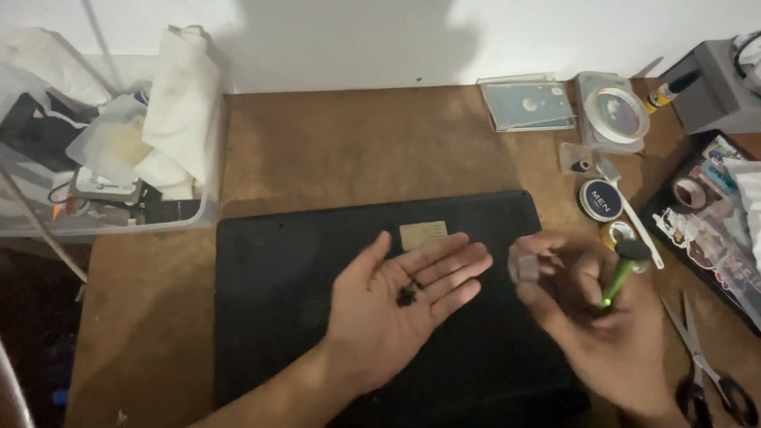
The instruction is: Unscrewing and prying open the back cover of a laptop on a workbench.
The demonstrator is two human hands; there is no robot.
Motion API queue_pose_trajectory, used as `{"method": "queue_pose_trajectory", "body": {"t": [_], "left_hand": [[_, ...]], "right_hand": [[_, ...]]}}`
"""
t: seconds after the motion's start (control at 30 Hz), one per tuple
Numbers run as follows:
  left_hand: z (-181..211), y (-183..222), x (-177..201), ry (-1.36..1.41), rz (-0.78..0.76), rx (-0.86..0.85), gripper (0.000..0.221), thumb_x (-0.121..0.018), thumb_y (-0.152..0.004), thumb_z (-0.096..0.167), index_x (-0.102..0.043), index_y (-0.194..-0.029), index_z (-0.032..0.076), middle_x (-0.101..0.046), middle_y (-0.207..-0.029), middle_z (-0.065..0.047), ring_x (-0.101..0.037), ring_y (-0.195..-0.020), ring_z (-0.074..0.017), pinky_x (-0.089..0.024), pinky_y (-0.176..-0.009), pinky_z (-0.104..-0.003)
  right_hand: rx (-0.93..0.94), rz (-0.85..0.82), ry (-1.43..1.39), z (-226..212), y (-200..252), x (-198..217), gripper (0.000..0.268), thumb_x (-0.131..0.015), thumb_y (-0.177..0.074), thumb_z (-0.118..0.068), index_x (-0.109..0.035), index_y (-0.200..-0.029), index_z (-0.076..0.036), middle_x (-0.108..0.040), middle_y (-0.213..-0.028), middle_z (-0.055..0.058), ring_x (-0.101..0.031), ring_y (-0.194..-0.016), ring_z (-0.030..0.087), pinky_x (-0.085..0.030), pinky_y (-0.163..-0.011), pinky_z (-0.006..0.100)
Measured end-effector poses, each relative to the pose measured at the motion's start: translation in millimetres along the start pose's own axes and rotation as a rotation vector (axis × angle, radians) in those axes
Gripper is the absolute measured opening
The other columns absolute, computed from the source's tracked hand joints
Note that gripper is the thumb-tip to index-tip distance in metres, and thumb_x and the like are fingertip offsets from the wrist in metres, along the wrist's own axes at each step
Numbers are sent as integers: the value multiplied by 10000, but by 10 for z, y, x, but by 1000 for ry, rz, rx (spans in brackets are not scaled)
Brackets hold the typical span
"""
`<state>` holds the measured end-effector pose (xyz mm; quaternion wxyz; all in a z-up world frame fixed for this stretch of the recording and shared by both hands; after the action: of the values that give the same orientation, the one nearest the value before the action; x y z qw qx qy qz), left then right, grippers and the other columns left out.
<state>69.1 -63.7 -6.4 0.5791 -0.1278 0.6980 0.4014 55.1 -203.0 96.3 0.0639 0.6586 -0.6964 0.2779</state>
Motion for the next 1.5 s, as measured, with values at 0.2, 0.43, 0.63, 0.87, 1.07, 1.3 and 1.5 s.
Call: {"method": "queue_pose_trajectory", "body": {"t": [0.2, 0.43, 0.63, 0.87, 1.07, 1.3, 1.5], "left_hand": [[211, 337, -64, -38, -707, -54, 747, -319, -1175, 514, -226, -1587, -103, -187, -1669, -249, -176, -1577, -335, -160, -1332, -429], [243, 609, 49, -91, -715, -14, 787, -360, -1182, 583, -212, -1580, -80, -215, -1666, -230, -192, -1582, -314, -176, -1348, -420], [332, 811, 132, -137, -719, 29, 834, -382, -1197, 606, -142, -1593, -89, -161, -1679, -267, -135, -1594, -352, -122, -1343, -450], [362, 791, 264, -153, -676, 10, 848, -344, -1140, 683, -173, -1600, -8, -177, -1689, -181, -164, -1597, -297, -194, -1359, -377], [289, 693, 366, 149, -492, 142, 969, -378, -1036, 716, -151, -1610, -31, -170, -1700, -215, -169, -1591, -337, -209, -1326, -437], [184, 623, 575, 375, -205, 209, 1032, -416, -956, 694, -307, -1605, -100, -426, -1580, -310, -567, -1226, -387, -441, -1014, -426], [168, 684, 434, 283, -317, 202, 1025, -374, -966, 704, -339, -1619, -85, -617, -1278, -229, -620, -1089, -289, -457, -1018, -348]], "right_hand": [[-42, -90, 76, 626, 94, -195, 253, -794, -808, -21, -621, -978, -92, -748, -1068, 66, -809, -1104, 215, -629, -982, 311], [-54, -151, 398, 627, 224, -102, 429, -873, -736, -146, -692, -1123, -181, -734, -1152, -42, -705, -1125, 95, -459, -1068, 244], [470, -335, 718, 469, 690, -454, 244, -425, -976, -240, -556, -812, -115, -513, -804, 88, -462, -754, 297, -356, -710, 488], [515, -344, 797, 20, 625, -797, 296, -781, -859, -295, -683, -1073, -117, -675, -931, 57, -625, -781, 247, -540, -759, 392], [470, -269, 405, -744, 231, -1067, 118, -721, -883, -123, -754, -991, -89, -685, -914, 65, -596, -661, 195, -521, -664, 324], [599, -490, 274, -783, 145, -1460, 140, -715, -941, -134, -694, -1078, -111, -659, -1025, 82, -598, -726, 226, -521, -659, 363], [681, -496, 364, -570, 222, -1577, 105, -698, -967, -189, -718, -1055, -133, -661, -1135, 70, -574, -735, 265, -508, -635, 415]]}}
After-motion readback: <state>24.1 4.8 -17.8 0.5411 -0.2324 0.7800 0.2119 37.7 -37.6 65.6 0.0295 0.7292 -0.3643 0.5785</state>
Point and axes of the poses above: each hand's wrist, its own y-axis away from the middle knuckle, its own x-axis out of the back of the hand, z = x × y, the point moved 10 cm from there along -y, towards the middle knuckle
